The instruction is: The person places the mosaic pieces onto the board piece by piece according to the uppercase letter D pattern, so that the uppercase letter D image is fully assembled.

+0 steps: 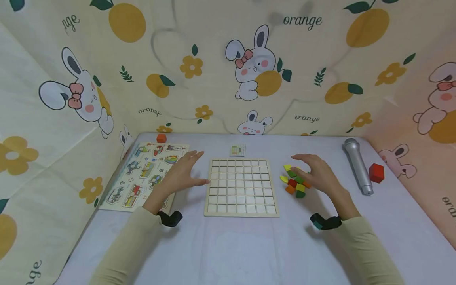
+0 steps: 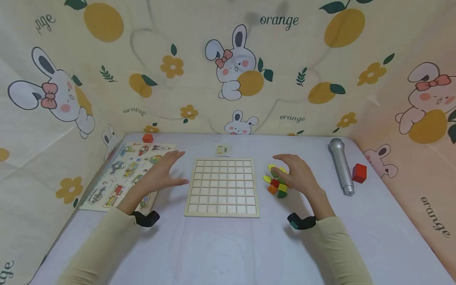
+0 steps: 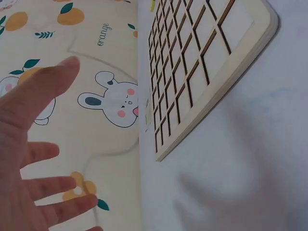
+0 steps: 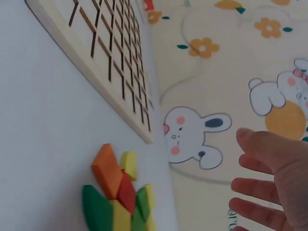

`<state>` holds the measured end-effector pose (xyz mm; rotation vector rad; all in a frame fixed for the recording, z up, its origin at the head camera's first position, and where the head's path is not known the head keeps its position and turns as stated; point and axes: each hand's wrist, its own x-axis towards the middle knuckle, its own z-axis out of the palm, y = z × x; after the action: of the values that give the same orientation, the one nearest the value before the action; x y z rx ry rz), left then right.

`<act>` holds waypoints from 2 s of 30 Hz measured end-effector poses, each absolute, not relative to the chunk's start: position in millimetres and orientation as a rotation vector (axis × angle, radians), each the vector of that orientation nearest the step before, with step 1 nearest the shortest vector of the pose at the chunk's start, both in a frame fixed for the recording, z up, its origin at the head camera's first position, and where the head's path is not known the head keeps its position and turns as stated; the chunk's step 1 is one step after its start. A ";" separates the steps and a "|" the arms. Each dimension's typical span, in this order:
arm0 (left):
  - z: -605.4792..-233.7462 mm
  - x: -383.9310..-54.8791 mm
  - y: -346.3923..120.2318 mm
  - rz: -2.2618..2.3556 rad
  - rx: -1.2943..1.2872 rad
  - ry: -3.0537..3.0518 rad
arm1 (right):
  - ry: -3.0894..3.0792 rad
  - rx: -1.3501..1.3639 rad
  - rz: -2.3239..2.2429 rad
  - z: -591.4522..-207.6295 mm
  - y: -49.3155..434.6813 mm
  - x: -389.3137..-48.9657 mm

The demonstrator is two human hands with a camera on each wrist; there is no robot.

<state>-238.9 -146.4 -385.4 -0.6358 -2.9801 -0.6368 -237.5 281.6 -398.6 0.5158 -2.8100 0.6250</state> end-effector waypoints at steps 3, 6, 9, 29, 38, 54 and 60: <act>-393.8 -238.6 -144.6 -0.711 -0.675 -2.984 | -2.763 0.517 0.651 -406.6 283.3 -238.3; -402.4 -238.6 -143.1 -0.774 -0.715 -2.980 | -2.732 0.515 0.683 -415.5 284.2 -239.8; -410.3 -239.0 -141.9 -0.829 -0.759 -2.975 | -2.738 0.475 0.730 -424.6 284.7 -241.4; -437.2 -244.3 -140.1 -0.890 -0.956 -3.004 | -2.865 0.204 0.775 -455.9 283.8 -250.3; -442.7 -247.8 -141.1 -0.846 -0.946 -3.021 | -2.854 0.202 0.761 -461.4 283.9 -253.0; -451.9 -248.8 -146.2 -0.724 -1.016 -2.972 | -2.871 0.132 0.726 -467.7 282.0 -262.0; -451.3 -247.7 -146.0 -0.741 -1.016 -2.992 | -2.869 0.142 0.713 -469.4 281.7 -262.6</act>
<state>-247.7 -146.0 -451.3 -1.0164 -2.9917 -0.7406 -262.6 281.7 -469.4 0.1420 -2.8686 0.7127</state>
